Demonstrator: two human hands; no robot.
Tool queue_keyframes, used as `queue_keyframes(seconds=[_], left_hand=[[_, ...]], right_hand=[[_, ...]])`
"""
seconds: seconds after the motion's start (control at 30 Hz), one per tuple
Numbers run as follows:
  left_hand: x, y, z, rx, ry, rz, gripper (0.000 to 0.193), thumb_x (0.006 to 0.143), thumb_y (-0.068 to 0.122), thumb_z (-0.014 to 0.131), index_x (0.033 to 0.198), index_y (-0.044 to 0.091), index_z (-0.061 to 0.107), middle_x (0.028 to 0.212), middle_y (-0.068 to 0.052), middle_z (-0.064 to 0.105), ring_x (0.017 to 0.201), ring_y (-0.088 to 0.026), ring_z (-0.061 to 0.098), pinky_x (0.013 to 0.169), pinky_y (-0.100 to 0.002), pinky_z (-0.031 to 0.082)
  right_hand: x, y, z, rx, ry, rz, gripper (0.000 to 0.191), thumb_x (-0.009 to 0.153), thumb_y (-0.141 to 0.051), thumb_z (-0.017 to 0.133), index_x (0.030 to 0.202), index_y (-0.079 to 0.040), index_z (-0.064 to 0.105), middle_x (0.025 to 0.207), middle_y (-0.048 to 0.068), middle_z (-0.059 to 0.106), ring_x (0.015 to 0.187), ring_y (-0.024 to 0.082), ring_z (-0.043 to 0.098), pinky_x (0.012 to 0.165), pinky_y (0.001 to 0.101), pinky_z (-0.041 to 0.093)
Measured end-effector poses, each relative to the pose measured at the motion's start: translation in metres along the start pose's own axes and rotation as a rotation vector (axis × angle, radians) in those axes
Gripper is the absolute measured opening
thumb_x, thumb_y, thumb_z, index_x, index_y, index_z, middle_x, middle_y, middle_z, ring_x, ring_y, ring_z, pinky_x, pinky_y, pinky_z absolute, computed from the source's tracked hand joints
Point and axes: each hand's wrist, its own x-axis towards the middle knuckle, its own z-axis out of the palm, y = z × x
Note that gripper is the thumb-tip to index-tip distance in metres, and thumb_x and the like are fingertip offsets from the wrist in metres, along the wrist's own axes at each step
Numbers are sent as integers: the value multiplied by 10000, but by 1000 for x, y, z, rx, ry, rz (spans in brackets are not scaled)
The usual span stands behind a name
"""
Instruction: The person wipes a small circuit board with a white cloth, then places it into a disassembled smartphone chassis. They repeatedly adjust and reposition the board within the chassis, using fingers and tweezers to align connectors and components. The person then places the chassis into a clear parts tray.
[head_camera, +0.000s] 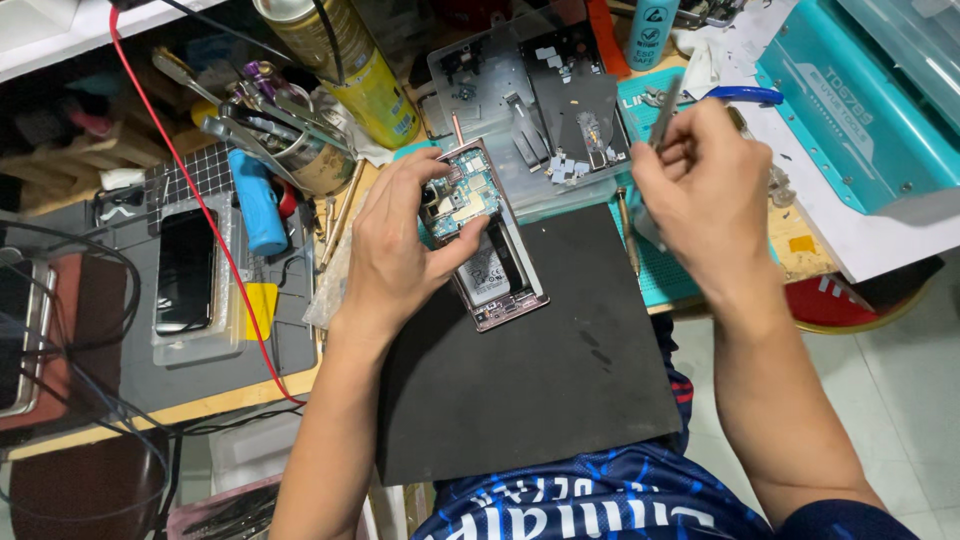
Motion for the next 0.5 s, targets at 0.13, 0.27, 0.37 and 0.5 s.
queue_keyframes(seconds=[0.13,0.27,0.37,0.5], left_hand=[[1,0,0,-18,2,-1,525,832,146,901,1199,-29,569,1263,-212,647,1196,-387,646,1037,-431,527],[1,1,-2,-13,-4,-6,523,832,143,899,1202,-24,570,1272,-211,647,1198,-386,647,1035,-425,528],[0,1,-2,-22,-4,-6,523,838,146,904,1204,-20,570,1266,-211,646,1196,-384,648,1029,-425,531],[0,-2,-4,-37,-18,2,538,841,158,907,1217,-16,563,1266,-205,651,1187,-379,652,1021,-424,533]], right_hand=[[11,27,-3,-367,-100,-41,243,876,-131,828,954,40,674,731,178,688,687,332,697,680,421,541],[13,36,1,-573,-81,-80,294,830,-171,891,913,30,694,758,242,680,754,433,670,714,485,529],[9,25,5,-580,31,-246,237,859,-115,854,965,21,691,883,187,695,806,382,677,731,462,527],[-7,-6,17,-61,-239,-314,207,902,-130,784,1050,-11,701,881,120,677,714,253,688,659,357,546]])
